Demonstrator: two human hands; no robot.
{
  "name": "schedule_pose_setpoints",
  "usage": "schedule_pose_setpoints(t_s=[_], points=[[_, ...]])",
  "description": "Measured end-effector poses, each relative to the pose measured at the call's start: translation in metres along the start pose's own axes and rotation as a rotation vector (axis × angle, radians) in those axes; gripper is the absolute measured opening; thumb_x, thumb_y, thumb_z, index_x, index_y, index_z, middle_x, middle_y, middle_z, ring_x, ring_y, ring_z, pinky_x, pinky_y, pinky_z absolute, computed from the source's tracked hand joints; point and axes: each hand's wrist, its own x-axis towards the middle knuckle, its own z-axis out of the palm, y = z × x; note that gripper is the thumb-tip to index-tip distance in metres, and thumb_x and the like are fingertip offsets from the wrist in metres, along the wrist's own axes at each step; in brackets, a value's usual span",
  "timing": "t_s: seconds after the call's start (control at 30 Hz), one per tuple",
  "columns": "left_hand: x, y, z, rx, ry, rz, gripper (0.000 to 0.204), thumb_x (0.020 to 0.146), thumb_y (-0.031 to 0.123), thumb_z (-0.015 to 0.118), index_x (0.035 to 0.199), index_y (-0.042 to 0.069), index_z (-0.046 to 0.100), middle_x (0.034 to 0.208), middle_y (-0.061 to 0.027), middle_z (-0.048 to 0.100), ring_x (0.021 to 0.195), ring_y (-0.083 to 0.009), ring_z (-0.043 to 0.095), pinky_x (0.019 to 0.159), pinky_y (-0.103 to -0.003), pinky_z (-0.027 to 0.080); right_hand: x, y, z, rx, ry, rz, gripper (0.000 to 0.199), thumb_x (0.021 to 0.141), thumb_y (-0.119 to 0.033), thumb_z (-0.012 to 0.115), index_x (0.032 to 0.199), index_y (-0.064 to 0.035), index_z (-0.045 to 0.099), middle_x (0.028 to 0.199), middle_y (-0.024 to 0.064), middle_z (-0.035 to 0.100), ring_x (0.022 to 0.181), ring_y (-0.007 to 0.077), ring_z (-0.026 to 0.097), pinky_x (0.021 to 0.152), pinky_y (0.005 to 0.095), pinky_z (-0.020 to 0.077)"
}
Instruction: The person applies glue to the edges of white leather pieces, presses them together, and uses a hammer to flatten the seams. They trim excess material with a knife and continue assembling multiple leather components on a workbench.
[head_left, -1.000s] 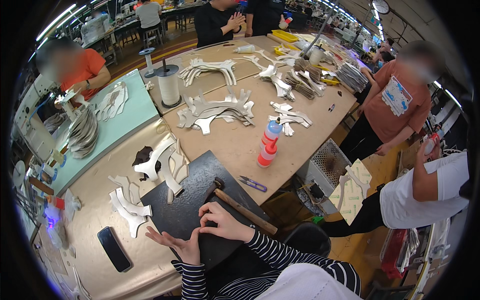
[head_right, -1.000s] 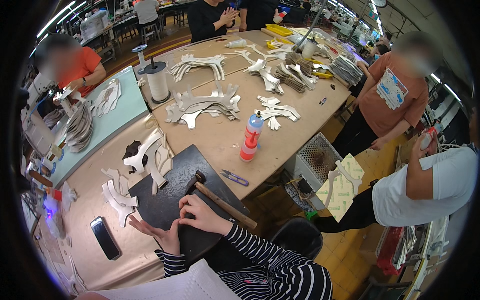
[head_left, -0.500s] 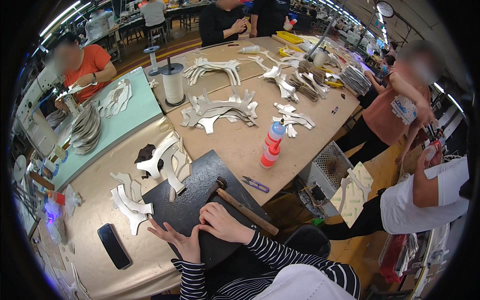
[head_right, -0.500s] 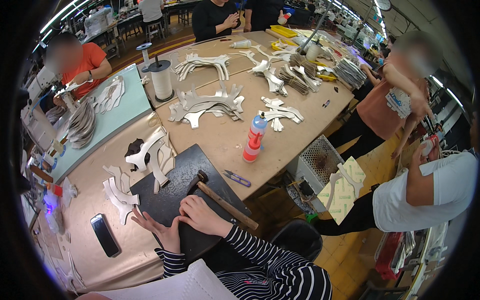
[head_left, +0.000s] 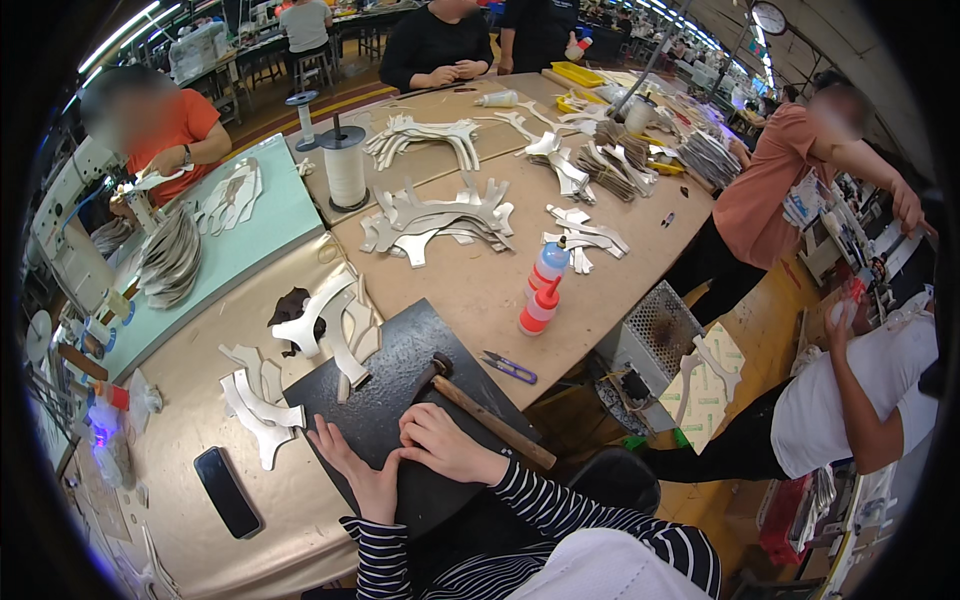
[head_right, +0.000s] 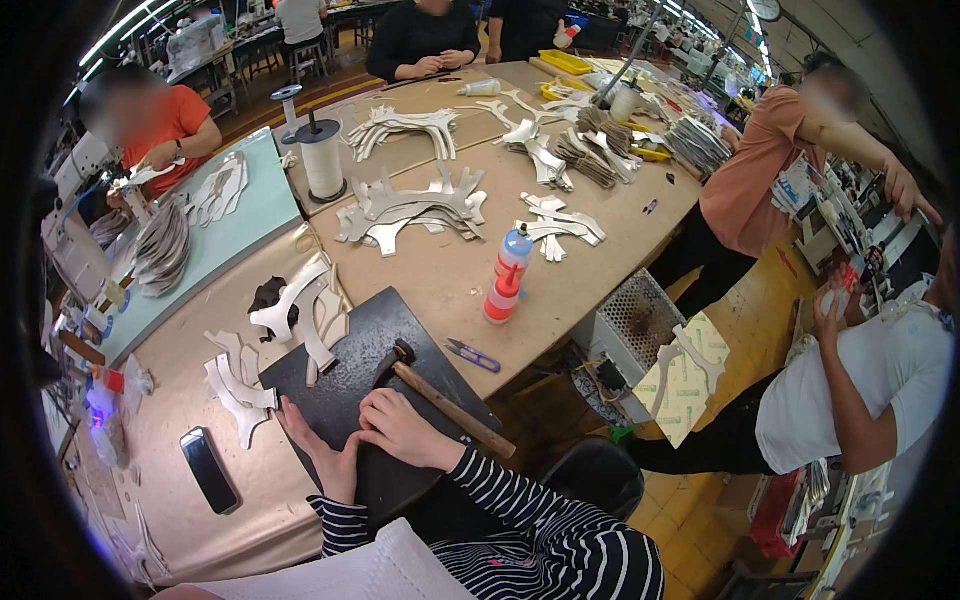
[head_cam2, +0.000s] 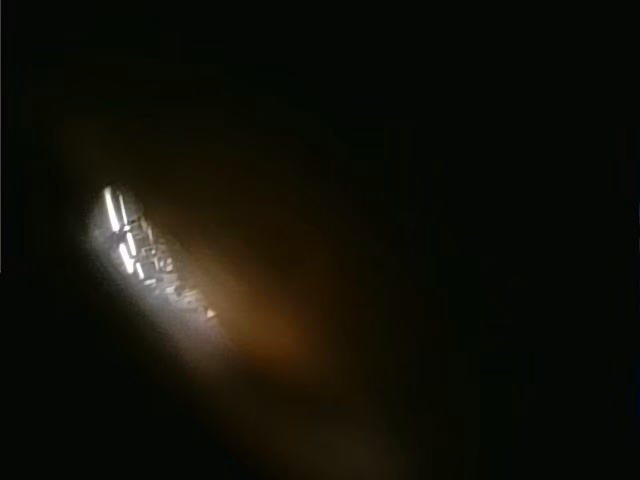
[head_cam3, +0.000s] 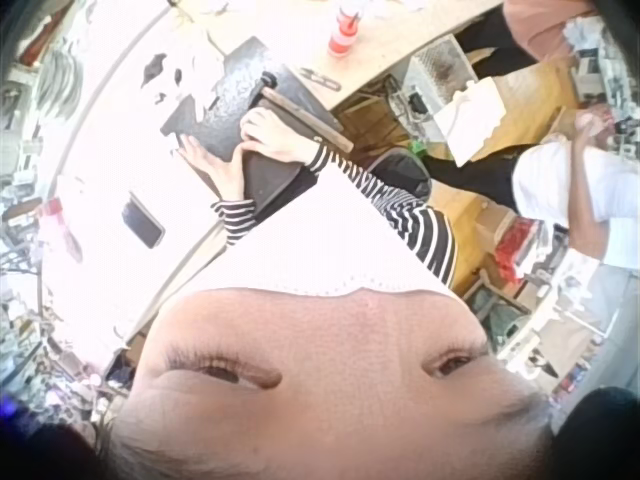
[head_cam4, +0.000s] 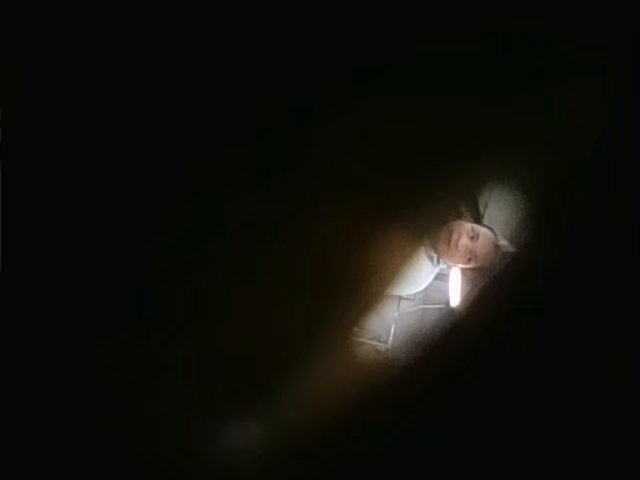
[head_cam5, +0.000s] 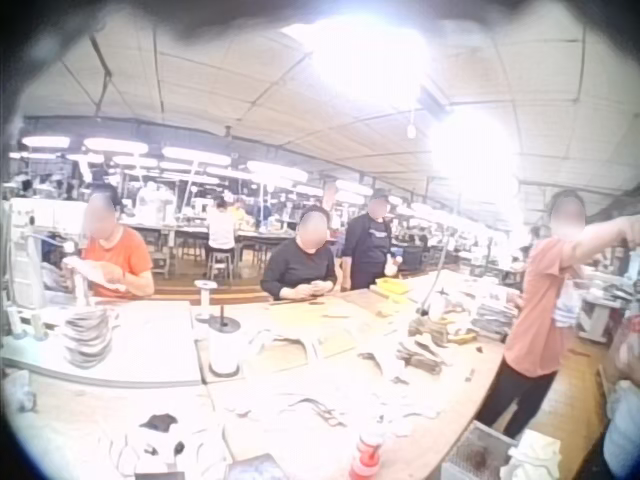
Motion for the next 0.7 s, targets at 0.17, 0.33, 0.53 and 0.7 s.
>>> schedule_pose_setpoints(t_s=[0.17,0.33,0.53,0.7], points=[[0.0024,0.0051,-0.0014,-0.100,-0.025,-0.018,0.115,0.071,0.010,0.083,0.159,0.008,0.008,0.165,-0.0161,0.010,0.153,-0.0391,0.002,0.123,-0.052,0.008,-0.0020,0.0040,-0.0012,0.104,-0.039,0.031,0.020,0.095,-0.024,0.060,0.094,-0.0053,0.055,0.106,0.0099,0.054,0.114,0.0303,0.047,0.100,0.0416,0.0368],[0.0032,0.0084,-0.0043,-0.155,-0.044,-0.088,0.112,0.074,0.014,0.081,0.159,0.006,0.008,0.166,-0.0149,0.010,0.154,-0.0363,0.000,0.124,-0.050,0.005,-0.0009,0.0045,-0.0068,0.275,-0.024,0.109,0.016,0.095,-0.020,0.060,0.095,-0.0042,0.056,0.102,0.0088,0.056,0.110,0.0284,0.050,0.098,0.0400,0.0382],[0.0044,0.0093,-0.0043,-0.147,-0.038,-0.114,0.112,0.071,0.006,0.081,0.158,0.007,0.010,0.164,-0.0169,0.013,0.153,-0.0388,0.003,0.123,-0.051,0.009,-0.0022,-0.0028,-0.0063,0.158,0.201,-0.045,0.011,0.084,-0.013,0.074,0.088,-0.0051,0.067,0.092,0.0061,0.063,0.099,0.0253,0.058,0.091,0.0381,0.0444],[0.0069,0.0068,-0.0053,-0.153,-0.105,-0.027,0.074,0.078,0.006,0.076,0.145,0.005,0.044,0.151,-0.0166,0.043,0.148,-0.0364,0.028,0.121,-0.048,0.020,-0.0028,-0.0015,-0.0030,0.091,0.267,-0.046,0.011,0.079,-0.012,0.079,0.082,-0.0058,0.071,0.087,0.0057,0.064,0.097,0.0244,0.060,0.087,0.0372,0.0469]])
